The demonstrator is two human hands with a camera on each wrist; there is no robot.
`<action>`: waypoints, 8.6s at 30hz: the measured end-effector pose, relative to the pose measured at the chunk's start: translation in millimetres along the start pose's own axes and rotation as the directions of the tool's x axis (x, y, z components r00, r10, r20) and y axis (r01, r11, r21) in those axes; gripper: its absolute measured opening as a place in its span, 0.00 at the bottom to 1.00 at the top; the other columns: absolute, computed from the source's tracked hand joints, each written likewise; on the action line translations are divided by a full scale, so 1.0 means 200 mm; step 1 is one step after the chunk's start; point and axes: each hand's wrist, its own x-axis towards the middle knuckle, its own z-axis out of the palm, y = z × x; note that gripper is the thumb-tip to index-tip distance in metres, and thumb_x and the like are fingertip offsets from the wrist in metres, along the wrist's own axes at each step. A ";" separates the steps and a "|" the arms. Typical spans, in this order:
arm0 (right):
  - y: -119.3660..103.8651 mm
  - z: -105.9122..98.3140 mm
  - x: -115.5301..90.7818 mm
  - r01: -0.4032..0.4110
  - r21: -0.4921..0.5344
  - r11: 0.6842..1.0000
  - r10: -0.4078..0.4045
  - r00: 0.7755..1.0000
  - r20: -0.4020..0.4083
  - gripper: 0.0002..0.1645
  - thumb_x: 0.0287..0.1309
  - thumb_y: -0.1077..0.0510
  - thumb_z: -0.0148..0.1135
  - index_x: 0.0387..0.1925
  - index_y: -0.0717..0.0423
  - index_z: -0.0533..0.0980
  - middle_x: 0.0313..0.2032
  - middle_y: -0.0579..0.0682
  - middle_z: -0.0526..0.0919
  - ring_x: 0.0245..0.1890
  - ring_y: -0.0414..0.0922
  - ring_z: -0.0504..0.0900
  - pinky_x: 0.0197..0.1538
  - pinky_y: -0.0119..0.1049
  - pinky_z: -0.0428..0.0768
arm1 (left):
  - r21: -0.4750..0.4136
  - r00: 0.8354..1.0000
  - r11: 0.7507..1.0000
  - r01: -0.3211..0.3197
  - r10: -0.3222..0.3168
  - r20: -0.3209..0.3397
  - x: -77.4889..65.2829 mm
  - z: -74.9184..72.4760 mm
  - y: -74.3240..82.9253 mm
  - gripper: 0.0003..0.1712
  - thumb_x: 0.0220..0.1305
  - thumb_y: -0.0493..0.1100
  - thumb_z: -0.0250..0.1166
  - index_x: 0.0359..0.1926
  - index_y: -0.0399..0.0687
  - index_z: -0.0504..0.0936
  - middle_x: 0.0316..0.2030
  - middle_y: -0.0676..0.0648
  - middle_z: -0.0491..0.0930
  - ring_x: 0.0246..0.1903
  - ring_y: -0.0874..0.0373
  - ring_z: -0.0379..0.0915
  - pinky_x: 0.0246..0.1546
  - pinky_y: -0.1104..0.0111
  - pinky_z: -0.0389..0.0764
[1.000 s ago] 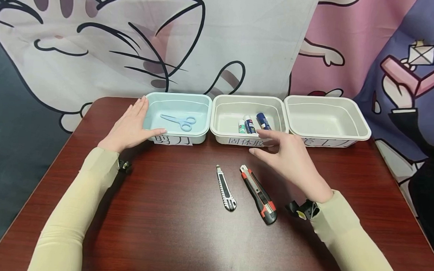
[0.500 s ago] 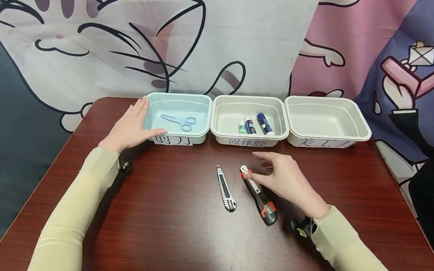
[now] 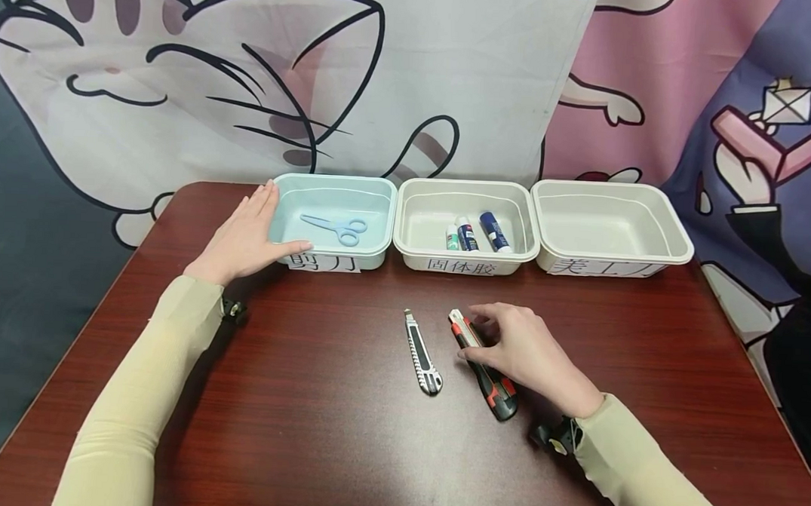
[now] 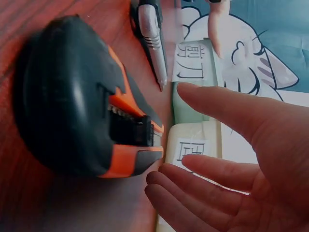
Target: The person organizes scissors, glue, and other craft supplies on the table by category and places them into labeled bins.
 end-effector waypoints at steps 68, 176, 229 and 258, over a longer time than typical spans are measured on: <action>0.04 -0.11 0.01 -0.015 -0.071 0.997 0.008 0.995 -0.099 0.34 0.45 0.59 0.79 0.58 0.53 0.81 0.30 0.41 0.84 0.29 0.37 0.83 0.36 0.40 0.80 | 0.006 1.000 1.000 0.000 0.000 0.007 0.00 0.00 0.00 0.74 0.56 0.86 0.51 0.79 0.34 0.37 0.80 0.40 0.34 0.79 0.47 0.30 0.76 0.58 0.33; 0.85 -0.75 0.44 -0.202 -0.149 0.968 0.203 0.979 -0.009 0.24 0.48 0.68 0.74 0.49 0.71 0.82 0.34 0.56 0.86 0.30 0.44 0.74 0.31 0.32 0.70 | -0.003 1.000 1.000 0.002 -0.002 -0.006 0.00 0.01 0.00 0.74 0.56 0.85 0.53 0.80 0.35 0.37 0.80 0.40 0.34 0.79 0.48 0.29 0.76 0.58 0.34; 0.30 -0.89 0.22 -0.214 -0.052 0.975 0.185 0.922 -0.340 0.33 0.56 0.41 0.76 0.58 0.53 0.82 0.47 0.50 0.87 0.35 0.19 0.73 0.38 0.17 0.68 | 0.003 1.000 1.000 -0.001 0.001 -0.005 0.00 0.00 0.00 0.75 0.55 0.86 0.53 0.79 0.34 0.37 0.80 0.38 0.35 0.78 0.46 0.31 0.77 0.55 0.37; -0.04 -0.53 0.19 0.135 -0.135 0.982 -0.167 0.948 -0.271 0.29 0.52 0.53 0.80 0.56 0.54 0.84 0.50 0.54 0.87 0.47 0.49 0.85 0.50 0.33 0.79 | 0.004 1.000 1.000 0.000 0.000 -0.006 0.01 0.01 0.00 0.75 0.56 0.86 0.52 0.79 0.34 0.37 0.80 0.37 0.36 0.78 0.46 0.30 0.77 0.55 0.37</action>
